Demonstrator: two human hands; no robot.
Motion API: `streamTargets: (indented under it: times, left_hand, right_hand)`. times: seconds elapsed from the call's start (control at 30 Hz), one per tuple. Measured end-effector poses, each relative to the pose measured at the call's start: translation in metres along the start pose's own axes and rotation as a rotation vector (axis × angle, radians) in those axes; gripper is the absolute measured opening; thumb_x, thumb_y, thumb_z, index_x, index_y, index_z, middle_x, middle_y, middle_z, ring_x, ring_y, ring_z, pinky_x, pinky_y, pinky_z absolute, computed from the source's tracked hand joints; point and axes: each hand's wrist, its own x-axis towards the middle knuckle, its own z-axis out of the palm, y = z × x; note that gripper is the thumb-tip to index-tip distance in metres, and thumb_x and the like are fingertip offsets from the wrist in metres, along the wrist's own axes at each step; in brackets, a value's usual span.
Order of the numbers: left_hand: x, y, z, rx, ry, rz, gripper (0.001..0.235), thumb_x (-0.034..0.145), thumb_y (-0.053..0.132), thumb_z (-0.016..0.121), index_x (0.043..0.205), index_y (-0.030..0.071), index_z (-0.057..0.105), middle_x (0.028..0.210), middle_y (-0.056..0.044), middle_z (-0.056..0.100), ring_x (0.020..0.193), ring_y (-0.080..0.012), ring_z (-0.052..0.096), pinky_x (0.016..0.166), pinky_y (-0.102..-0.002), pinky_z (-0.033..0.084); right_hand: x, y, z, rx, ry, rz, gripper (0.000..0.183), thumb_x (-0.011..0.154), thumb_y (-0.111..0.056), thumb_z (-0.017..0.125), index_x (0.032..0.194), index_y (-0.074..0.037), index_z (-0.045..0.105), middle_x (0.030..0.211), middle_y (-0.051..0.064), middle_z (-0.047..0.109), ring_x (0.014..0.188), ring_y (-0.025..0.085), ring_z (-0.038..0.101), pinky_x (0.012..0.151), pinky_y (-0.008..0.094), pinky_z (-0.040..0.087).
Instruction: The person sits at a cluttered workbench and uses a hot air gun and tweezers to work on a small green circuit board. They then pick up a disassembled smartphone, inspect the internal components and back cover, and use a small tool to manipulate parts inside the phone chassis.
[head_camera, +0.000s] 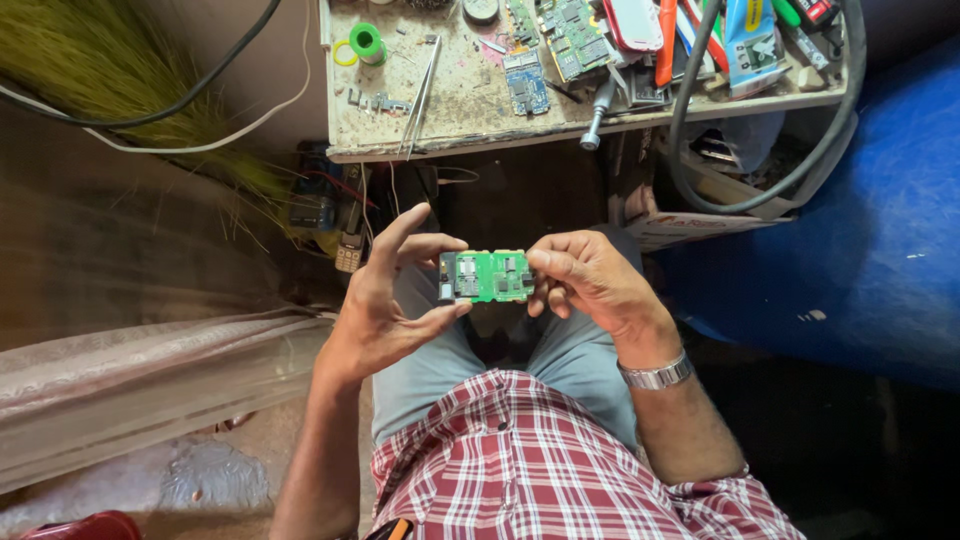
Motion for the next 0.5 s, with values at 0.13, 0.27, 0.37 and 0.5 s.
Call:
streamTargets:
  times: [0.13, 0.27, 0.37, 0.5]
  left_hand:
    - [-0.0006, 0.0001, 0.0004, 0.017, 0.013, 0.033, 0.1, 0.079, 0.008, 0.09, 0.158, 0.008, 0.029, 0.13, -0.011, 0.07, 0.116, -0.0227, 0.071, 0.1, -0.036, 0.058]
    - [-0.0002, -0.0005, 0.0, 0.046, 0.017, 0.064, 0.1, 0.079, 0.008, 0.091, 0.158, 0.009, 0.029, 0.131, -0.011, 0.07, 0.118, -0.0236, 0.07, 0.101, -0.036, 0.057]
    - [0.0, -0.0009, 0.0001, 0.047, 0.018, 0.067, 0.1, 0.079, 0.008, 0.091, 0.158, 0.009, 0.029, 0.131, -0.011, 0.07, 0.118, -0.0233, 0.071, 0.1, -0.036, 0.057]
    - [-0.0007, -0.0017, 0.0001, 0.041, 0.016, 0.049, 0.101, 0.079, 0.008, 0.09, 0.158, 0.009, 0.029, 0.131, -0.011, 0.071, 0.117, -0.023, 0.071, 0.1, -0.037, 0.057]
  right_hand:
    - [-0.0004, -0.0008, -0.0002, 0.019, -0.02, -0.027, 0.03, 0.1, -0.026, 0.069, 0.098, 0.004, 0.07, 0.077, 0.012, 0.073, 0.063, 0.014, 0.073, 0.048, 0.019, 0.05]
    - [-0.0012, -0.0011, 0.0003, 0.007, -0.009, -0.029, 0.03, 0.1, -0.026, 0.069, 0.098, 0.004, 0.07, 0.077, 0.011, 0.073, 0.063, 0.013, 0.072, 0.048, 0.019, 0.049]
    - [-0.0015, -0.0014, 0.0007, 0.0, -0.011, -0.034, 0.03, 0.1, -0.026, 0.069, 0.098, 0.004, 0.07, 0.077, 0.011, 0.073, 0.063, 0.012, 0.072, 0.048, 0.019, 0.05]
    - [-0.0017, -0.0019, 0.0019, -0.008, -0.004, -0.035, 0.03, 0.1, -0.027, 0.069, 0.098, 0.004, 0.07, 0.077, 0.011, 0.073, 0.063, 0.012, 0.072, 0.048, 0.019, 0.049]
